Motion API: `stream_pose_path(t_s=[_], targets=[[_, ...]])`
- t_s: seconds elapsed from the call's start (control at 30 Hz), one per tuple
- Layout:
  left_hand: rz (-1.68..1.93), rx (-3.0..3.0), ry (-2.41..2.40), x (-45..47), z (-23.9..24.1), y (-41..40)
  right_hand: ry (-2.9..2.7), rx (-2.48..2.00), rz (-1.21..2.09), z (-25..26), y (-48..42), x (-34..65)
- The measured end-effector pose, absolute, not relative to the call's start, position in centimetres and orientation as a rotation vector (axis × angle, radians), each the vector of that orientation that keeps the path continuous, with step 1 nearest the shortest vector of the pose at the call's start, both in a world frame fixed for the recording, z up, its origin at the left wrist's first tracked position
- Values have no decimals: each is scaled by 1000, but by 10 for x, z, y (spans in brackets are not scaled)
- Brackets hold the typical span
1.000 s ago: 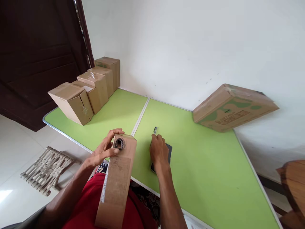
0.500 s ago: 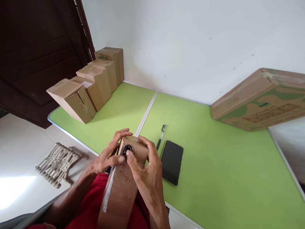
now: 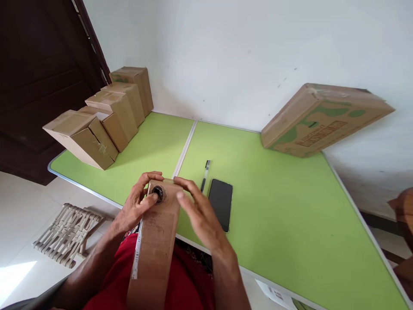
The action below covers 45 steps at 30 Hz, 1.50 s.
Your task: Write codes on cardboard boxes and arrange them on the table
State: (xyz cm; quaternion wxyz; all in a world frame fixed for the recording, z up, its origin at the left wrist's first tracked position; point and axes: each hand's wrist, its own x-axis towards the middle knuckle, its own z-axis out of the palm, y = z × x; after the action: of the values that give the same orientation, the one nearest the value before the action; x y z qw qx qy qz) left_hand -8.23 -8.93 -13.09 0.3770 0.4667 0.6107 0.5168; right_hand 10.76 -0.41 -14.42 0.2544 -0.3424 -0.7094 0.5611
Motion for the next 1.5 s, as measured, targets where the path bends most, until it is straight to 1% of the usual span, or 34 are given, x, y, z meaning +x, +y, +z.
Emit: stream_pose_path(t_s=[0.03,0.13,0.17,0.27,0.37,0.53,0.7,0.83,0.97,1.1,1.17,1.23,1.37,1.5], targets=[[1334,1184,1571,-83,-132,-90,-2022,-1012,1416,-149,9,114],[1348,1178,1593,-84,-132,-90,-2285,-1409,833,-161,52,123],[1348,1178,1598,-84,-132,-90,-2336,-1505,684,-163,65,122],[1338,1178,1601,-84,-133,-88,-2431,-1657,517,-166,93,114],[1336,1171,1582,-86,-136,-88,-2511,-1753,468,-168,103,102],[1332,1208,1567,-87,-140,-89,-2473,-1891,549,-177,105,89],[1321,1264,1535,-87,-142,-90,-2248,-1852,838,-184,109,88],[1280,1323,1453,-93,-146,-95,-1944,-1554,1227,-170,100,102],[1232,1414,1361,-98,-150,-95,-1603,-1218,1442,-141,66,114],[1206,1461,1312,-98,-149,-90,-1218,-755,1717,-117,19,106],[1206,1479,1314,-97,-148,-88,-1148,-597,1735,-113,-3,98],[1216,1488,1318,-97,-149,-87,-1165,-551,1659,-115,-21,91],[1237,1504,1324,-99,-151,-88,-1265,-643,1471,-128,-42,85],[1220,1491,1324,-100,-150,-88,-1307,-687,1399,-136,-47,85]])
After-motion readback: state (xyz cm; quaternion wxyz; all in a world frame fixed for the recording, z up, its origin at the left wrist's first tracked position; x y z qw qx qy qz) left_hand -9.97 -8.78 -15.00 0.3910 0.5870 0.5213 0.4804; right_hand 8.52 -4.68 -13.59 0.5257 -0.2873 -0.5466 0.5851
